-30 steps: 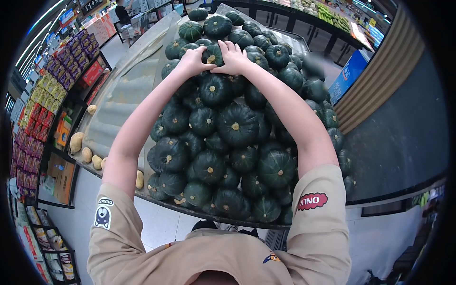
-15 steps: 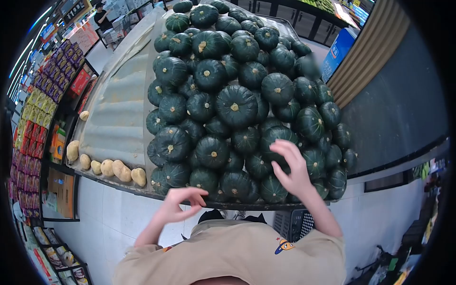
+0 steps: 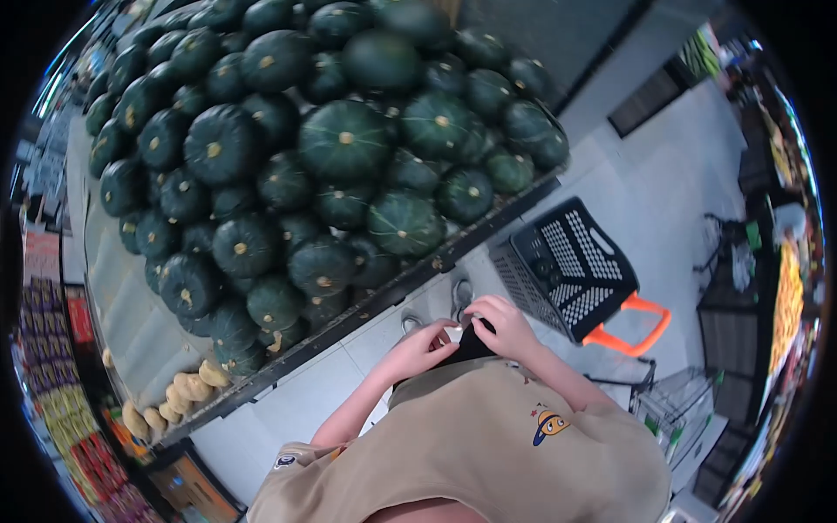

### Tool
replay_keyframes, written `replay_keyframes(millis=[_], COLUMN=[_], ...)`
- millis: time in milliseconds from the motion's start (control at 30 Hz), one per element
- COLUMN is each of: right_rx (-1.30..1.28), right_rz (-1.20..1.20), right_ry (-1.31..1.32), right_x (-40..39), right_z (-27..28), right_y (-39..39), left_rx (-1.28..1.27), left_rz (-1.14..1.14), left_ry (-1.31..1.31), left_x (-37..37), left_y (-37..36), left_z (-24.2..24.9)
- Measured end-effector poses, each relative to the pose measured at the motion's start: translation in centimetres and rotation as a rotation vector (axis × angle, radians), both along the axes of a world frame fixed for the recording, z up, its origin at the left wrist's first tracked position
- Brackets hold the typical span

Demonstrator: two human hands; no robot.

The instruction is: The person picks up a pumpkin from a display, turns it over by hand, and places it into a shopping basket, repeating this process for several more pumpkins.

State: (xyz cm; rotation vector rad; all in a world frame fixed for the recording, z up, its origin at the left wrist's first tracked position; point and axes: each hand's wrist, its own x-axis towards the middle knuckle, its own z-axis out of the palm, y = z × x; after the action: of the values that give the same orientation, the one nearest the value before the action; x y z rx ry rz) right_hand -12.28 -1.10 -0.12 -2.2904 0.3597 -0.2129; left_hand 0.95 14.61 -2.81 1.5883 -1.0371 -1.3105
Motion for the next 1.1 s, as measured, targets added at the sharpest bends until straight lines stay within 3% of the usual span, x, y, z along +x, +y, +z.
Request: replay_keyframes(millis=[267, 467, 533, 600, 667, 733, 800, 867, 933, 1100], right_rx=[0.039, -0.178, -0.294, -0.506, -0.536, -0.569, -0.446, -0.388, -0.109, -0.195], right_rz=[-0.293, -0.752, -0.984, -1.135, -1.237, -1.322, -1.28, -1.258, -1.394, -1.409], right_ry=[0.113, 0.21, 0.359, 0.382, 0.484, 0.588, 0.304, 0.281, 0.16, 0.098], right_x=[-13.4, -26.9, -30.2, -33.7, -36.0, -38.3, -41.1, -42.3, -42.5, -42.2], right_z=[-7.2, -11.5, -10.5, -10.6, -10.2, -11.4, -14.0, -15.5, -15.9, -15.6], right_y=[-6.3, -13.3, -15.4, -17.2, -18.5, -19.7, -20.8, -21.2, -21.5, -21.7], left_rx=[0.227, 0.369, 0.509, 0.665, 0.602, 0.484, 0.372, 0.361, 0.364, 0.33], left_rz=[0.009, 0.01, 0.116, -0.018, -0.217, -0.263, -0.219, -0.226, -0.275, -0.418], left_ry=[-0.153, -0.398, -0.244, -0.309, -0.484, -0.495, -0.408, -0.295, -0.288, -0.375], left_x=[-5.2, -6.5, -7.0, -6.9, -6.9, -7.3, -10.9, -12.4, -14.3, -17.1], left_y=[-5.1, -7.0, -8.1, -10.1, -12.9, -15.8, -21.2, -24.6, -27.8, -32.6], left_z=[-12.8, -27.1, -29.9, -31.4, -32.7, -35.9, -29.0, -29.3, -27.9, -32.4])
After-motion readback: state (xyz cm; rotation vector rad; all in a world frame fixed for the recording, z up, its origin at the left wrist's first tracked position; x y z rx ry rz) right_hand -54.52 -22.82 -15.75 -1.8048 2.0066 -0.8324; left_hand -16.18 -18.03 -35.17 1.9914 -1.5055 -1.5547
